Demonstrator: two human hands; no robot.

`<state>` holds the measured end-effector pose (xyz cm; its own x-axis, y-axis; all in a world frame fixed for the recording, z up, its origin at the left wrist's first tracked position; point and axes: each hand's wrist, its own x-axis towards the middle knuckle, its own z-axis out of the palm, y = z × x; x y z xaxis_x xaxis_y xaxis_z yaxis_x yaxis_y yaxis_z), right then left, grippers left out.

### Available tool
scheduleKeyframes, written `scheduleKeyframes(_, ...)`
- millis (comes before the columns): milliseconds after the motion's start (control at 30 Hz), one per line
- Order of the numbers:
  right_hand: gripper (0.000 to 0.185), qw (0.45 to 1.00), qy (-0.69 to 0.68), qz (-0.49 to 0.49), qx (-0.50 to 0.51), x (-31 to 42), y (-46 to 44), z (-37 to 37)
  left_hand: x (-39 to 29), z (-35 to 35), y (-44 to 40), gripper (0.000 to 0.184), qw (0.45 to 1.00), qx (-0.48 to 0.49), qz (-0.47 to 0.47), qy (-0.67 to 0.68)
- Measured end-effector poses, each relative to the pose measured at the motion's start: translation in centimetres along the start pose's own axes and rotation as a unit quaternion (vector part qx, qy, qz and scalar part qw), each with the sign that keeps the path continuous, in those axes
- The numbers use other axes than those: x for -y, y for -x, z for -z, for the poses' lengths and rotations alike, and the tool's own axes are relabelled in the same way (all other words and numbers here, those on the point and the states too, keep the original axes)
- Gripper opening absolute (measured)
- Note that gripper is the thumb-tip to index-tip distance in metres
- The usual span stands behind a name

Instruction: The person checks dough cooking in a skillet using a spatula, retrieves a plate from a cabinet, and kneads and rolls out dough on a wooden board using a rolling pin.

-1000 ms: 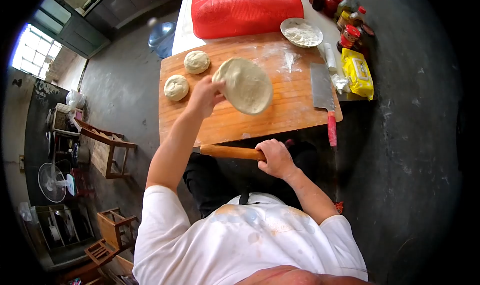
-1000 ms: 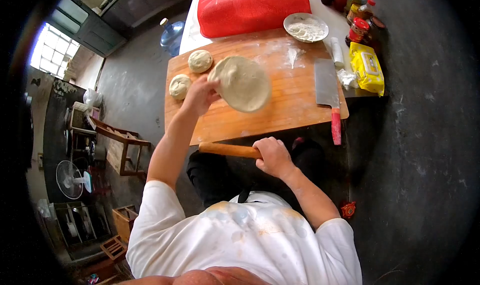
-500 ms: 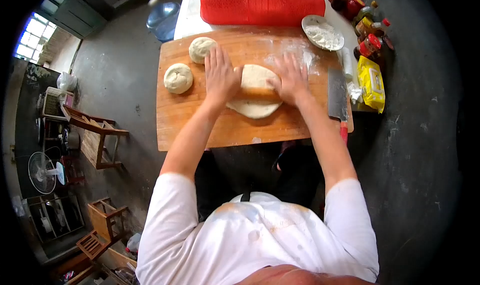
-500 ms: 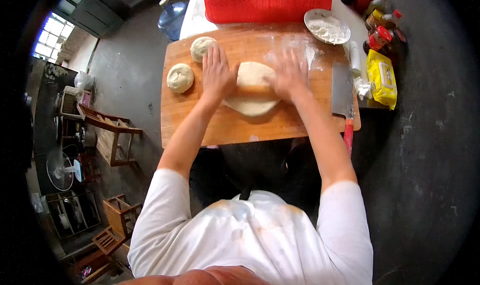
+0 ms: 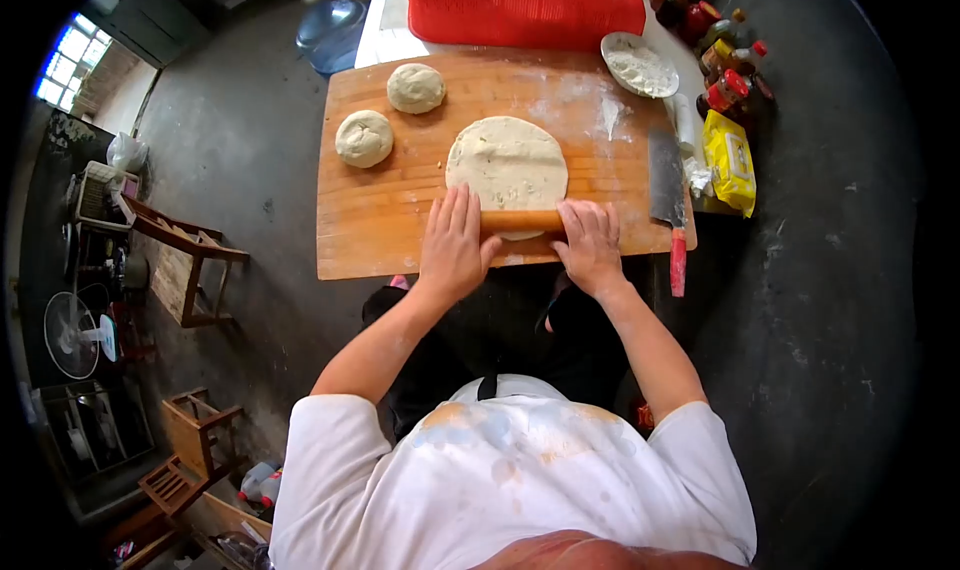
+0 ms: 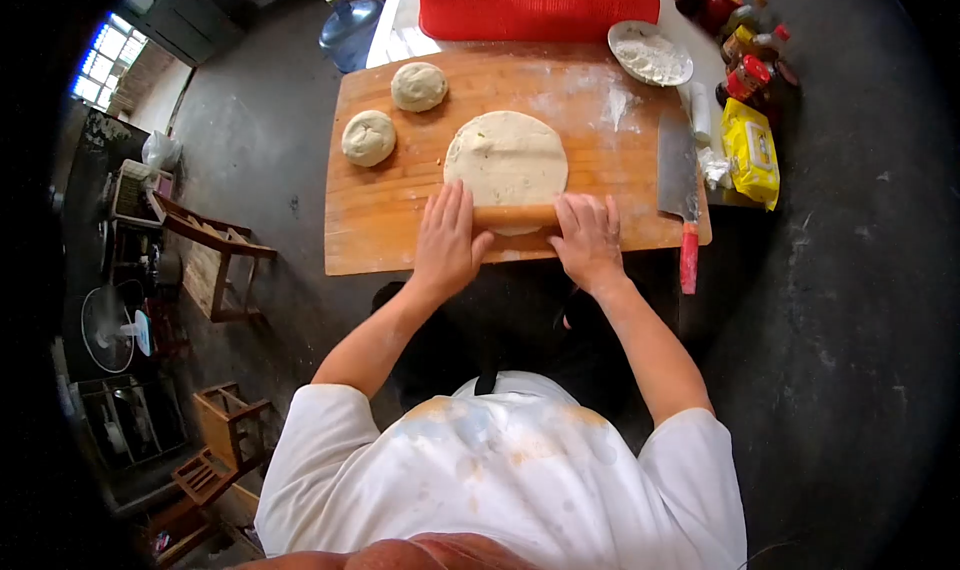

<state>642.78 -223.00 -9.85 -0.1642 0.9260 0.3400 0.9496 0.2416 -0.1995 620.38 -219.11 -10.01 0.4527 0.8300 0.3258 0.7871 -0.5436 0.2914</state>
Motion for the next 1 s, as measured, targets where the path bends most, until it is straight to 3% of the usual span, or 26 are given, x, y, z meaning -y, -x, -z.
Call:
scheduleKeyframes(67, 0.054, 0.998, -0.007, 0.014, 0.053, -0.3, -0.1, 0.8, -0.4, 0.8, 1.3, 0.063, 0.999, 0.049, -0.005, 0.012)
scheduleKeyframes(100, 0.045, 0.998, -0.038, 0.015, 0.048, -0.1, -0.6, 1.7, -0.3, 1.0, 1.4, 0.062, 0.998, 0.058, 0.004, 0.016)
scheduleKeyframes(200, 0.043, 0.998, -0.050, 0.044, -0.011, -1.0, -3.4, 1.4, 1.3, 1.0, -2.1, 0.060, 0.998, 0.052, 0.020, 0.022)
scheduleKeyframes(233, 0.047, 0.995, -0.083, -0.003, 0.053, -1.2, -4.9, 1.3, 1.8, 0.8, -4.1, 0.059, 0.999, 0.034, 0.014, 0.008)
scheduleKeyframes(367, 0.059, 0.999, 0.035, -0.033, 0.013, -3.7, -11.3, -3.9, 5.4, -3.4, -12.2, 0.059, 0.997, -0.012, -0.039, -0.070)
scheduleKeyframes(433, 0.068, 0.979, 0.059, -0.115, 0.158, -4.6, -15.6, -3.7, 6.7, -4.6, -15.8, 0.061, 0.995, -0.006, -0.040, -0.089)
scheduleKeyframes(600, 0.063, 0.982, 0.142, -0.104, 0.068, -6.2, -19.7, -4.9, 7.2, -3.9, -20.2, 0.055, 0.990, -0.059, -0.076, -0.104)
scheduleKeyframes(667, 0.062, 0.988, 0.127, -0.076, 0.042, -5.1, -17.0, -5.3, 6.1, -2.9, -19.8, 0.050, 0.979, 0.202, 0.011, -0.014)
scheduleKeyframes(733, 0.063, 0.986, 0.090, -0.046, 0.133, -3.1, -12.6, -4.7, 6.1, -4.0, -18.5, 0.048, 0.986, 0.168, -0.018, -0.015)
scheduleKeyframes(800, 0.047, 0.995, 0.008, -0.003, 0.101, -0.5, -8.1, -3.6, 5.6, -4.0, -18.2, 0.047, 0.990, 0.133, -0.043, -0.013)
scheduleKeyframes(900, 0.036, 0.999, -0.032, 0.031, 0.022, -0.3, -6.0, -3.2, 5.0, -2.2, -20.1, 0.049, 0.948, 0.289, 0.132, 0.017)
scheduleKeyframes(1000, 0.038, 0.999, -0.042, 0.020, 0.003, 0.8, -4.1, -1.8, 5.8, -2.4, -20.2, 0.038, 0.953, 0.278, 0.084, 0.090)
